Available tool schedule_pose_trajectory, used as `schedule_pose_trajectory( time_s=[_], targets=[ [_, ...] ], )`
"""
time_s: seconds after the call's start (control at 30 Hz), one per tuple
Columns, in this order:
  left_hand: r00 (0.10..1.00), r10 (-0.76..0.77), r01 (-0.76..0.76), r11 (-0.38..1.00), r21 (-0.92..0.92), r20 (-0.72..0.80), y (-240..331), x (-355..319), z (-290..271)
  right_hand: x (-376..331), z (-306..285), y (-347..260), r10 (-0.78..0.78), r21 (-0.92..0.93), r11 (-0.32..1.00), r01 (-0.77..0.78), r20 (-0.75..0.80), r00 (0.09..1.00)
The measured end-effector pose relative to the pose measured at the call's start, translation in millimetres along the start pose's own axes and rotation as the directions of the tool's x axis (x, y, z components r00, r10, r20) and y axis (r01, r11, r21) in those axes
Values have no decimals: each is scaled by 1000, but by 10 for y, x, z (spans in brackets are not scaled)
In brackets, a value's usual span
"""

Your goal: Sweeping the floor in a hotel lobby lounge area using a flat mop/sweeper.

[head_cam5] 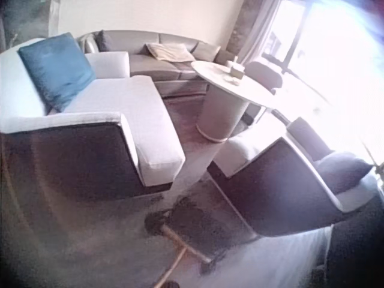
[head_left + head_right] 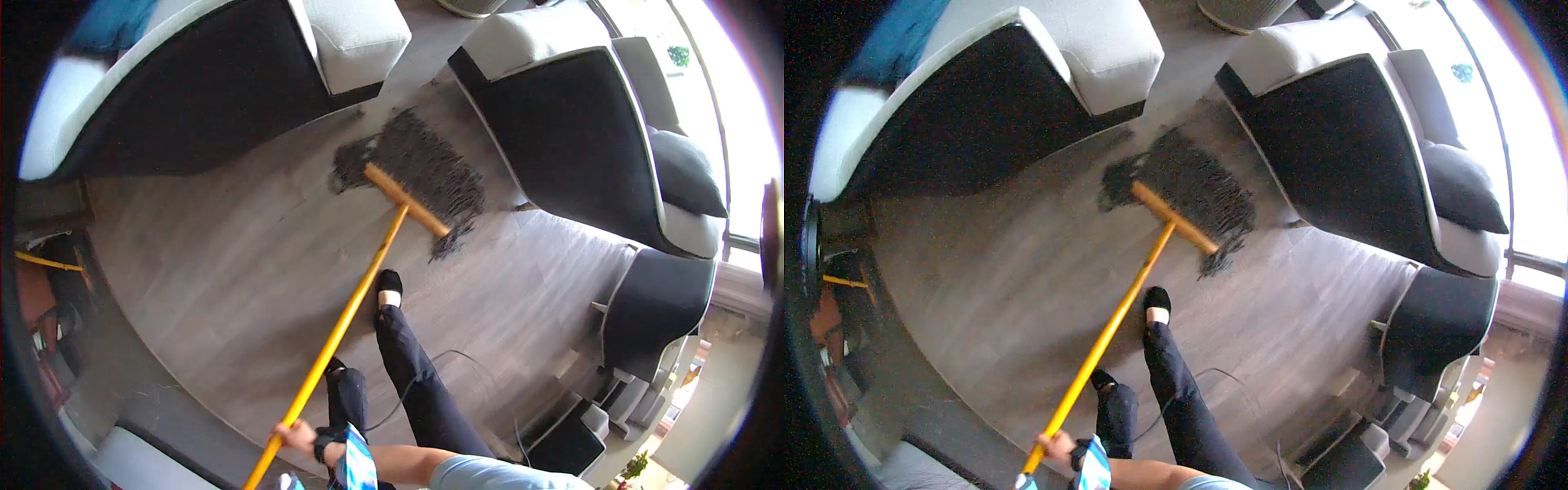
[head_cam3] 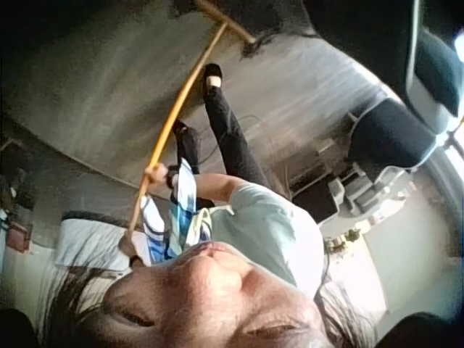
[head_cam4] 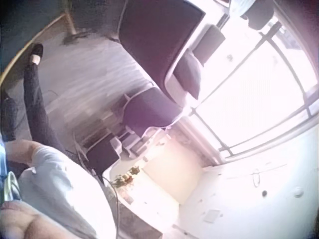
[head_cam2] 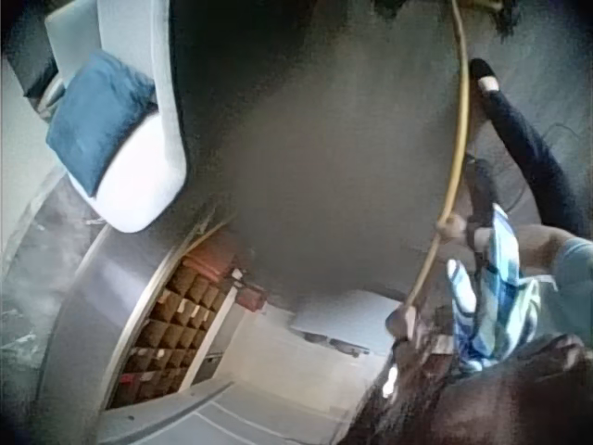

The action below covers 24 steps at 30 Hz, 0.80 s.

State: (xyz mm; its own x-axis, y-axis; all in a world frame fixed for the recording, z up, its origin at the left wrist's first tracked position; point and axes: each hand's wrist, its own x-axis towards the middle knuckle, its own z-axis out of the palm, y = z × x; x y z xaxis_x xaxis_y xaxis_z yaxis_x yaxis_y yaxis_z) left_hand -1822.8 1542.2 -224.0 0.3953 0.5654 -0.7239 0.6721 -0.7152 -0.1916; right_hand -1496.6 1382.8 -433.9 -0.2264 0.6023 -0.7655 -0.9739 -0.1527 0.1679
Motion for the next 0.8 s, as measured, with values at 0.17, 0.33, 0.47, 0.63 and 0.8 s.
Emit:
schedule_pose_trajectory(
  time_s=[0.17, 0.33, 0.47, 0.63, 0.8],
  targets=[
    [977, -151, 174, 972, 160, -150, 544, 524, -1303, -162, 304, -533, 43, 229, 970, -77, 151, 988],
    [991, 7, -13, 999, -40, -136, 1232, 1489, -1548, -188, -133, -1425, -287, 89, 957, 276, 149, 946],
    [983, -114, 57, 932, -358, -141, 2840, 2196, -1608, -291, -815, -2348, -534, -83, 840, 536, -299, 791],
    [961, 276, -258, 858, -444, -27, 4196, 2063, -1178, -859, -2053, -3023, -565, -33, 721, 692, -606, 560],
    [962, 272, -246, 858, -451, -7, 3789, 1649, -1016, -984, -1783, -2499, -528, -122, 820, 559, -538, 658]
  ],
)
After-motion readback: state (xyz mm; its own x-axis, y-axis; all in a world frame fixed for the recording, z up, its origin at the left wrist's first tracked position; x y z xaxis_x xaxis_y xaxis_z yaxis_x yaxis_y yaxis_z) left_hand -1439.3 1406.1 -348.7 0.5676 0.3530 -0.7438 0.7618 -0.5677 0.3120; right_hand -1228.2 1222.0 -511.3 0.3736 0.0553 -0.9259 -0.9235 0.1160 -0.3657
